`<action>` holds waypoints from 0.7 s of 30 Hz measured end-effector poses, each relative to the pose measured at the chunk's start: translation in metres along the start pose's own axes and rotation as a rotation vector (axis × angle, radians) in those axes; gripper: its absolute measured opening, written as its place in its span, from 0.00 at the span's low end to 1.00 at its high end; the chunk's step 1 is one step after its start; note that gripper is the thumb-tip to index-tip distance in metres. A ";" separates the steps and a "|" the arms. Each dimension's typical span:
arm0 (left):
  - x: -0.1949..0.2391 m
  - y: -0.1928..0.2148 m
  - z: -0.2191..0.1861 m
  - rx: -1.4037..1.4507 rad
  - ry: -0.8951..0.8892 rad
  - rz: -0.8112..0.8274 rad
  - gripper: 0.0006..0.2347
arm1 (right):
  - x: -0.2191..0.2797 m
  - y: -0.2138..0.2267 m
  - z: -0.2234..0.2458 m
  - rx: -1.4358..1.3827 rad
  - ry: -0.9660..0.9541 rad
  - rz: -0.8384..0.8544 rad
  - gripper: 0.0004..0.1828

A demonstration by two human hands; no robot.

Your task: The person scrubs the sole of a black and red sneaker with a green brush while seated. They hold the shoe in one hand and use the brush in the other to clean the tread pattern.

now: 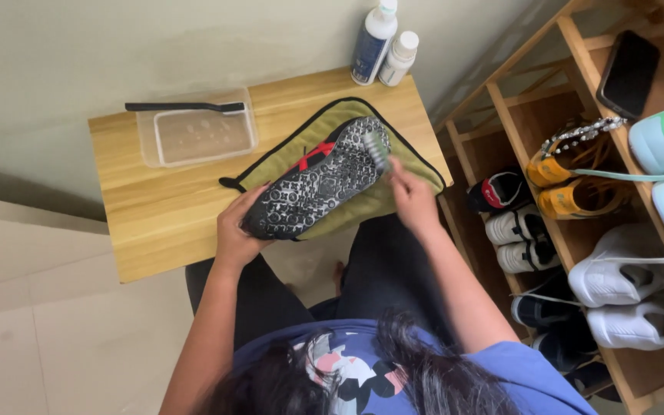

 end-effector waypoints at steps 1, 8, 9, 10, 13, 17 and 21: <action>0.003 -0.001 0.000 0.000 0.005 0.001 0.40 | 0.003 0.002 0.003 0.000 -0.004 0.003 0.22; -0.001 -0.002 -0.002 0.024 0.002 0.001 0.40 | 0.010 0.007 0.009 0.127 -0.079 0.001 0.20; 0.000 -0.002 -0.003 0.020 0.007 0.003 0.39 | 0.008 0.013 0.000 0.170 -0.095 -0.023 0.20; 0.001 -0.002 -0.002 0.020 0.008 0.001 0.39 | 0.011 0.013 0.002 0.171 -0.094 -0.022 0.20; 0.000 -0.001 -0.002 0.019 -0.007 -0.005 0.39 | 0.017 0.007 0.012 0.168 -0.041 -0.009 0.21; 0.002 -0.002 -0.002 0.008 -0.016 0.005 0.40 | 0.018 0.005 0.000 0.115 -0.045 -0.028 0.18; 0.003 0.000 -0.001 -0.006 -0.017 0.004 0.40 | 0.024 0.000 0.003 0.065 0.012 -0.049 0.19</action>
Point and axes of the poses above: each hand's wrist, its own x-axis away from the middle knuckle, its own y-axis out of the back of the hand, z = x × y, the point moved 8 cm from there along -x, towards the middle knuckle, and after that the axes turned 3 degrees about x, right-handed, at the moved point
